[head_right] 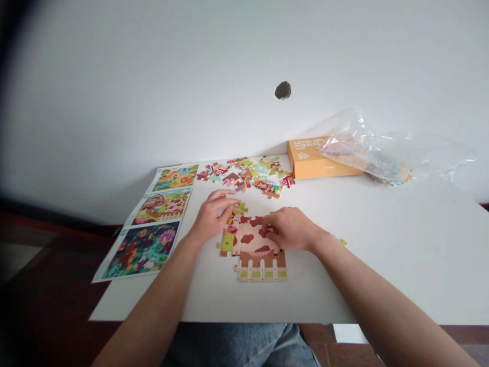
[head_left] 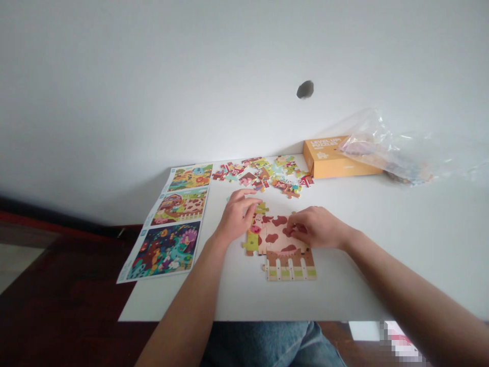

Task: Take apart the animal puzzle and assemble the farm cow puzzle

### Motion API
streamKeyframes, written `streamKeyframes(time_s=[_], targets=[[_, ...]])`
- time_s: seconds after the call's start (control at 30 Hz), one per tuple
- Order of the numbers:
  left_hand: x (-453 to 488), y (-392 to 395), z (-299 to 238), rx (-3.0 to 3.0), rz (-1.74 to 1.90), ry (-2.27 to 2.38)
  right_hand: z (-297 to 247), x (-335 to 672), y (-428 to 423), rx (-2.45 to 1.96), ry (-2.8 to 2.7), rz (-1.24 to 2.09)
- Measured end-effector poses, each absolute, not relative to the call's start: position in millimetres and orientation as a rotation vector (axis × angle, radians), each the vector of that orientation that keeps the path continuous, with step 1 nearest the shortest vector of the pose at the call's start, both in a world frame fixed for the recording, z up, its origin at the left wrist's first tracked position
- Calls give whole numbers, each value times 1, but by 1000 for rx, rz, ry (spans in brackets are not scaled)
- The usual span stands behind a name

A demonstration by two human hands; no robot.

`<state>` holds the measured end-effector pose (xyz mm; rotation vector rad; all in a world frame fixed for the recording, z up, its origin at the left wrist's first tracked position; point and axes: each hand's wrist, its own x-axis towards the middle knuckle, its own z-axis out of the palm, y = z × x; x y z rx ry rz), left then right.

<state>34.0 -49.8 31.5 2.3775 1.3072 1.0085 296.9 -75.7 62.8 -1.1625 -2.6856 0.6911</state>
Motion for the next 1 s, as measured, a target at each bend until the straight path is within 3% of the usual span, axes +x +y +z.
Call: streamKeyframes(time_s=[0.3,0.67,1.0], targets=[[28,-47,28,2122,1124,1729,66,291,-83,-1007,-2745,739],[30,-46,22,2279,824,1398,66,292,-82,-1025,-2763,777],[35,-52,28,2288,679,1137,54,290,-77,-1239,-2638,584]])
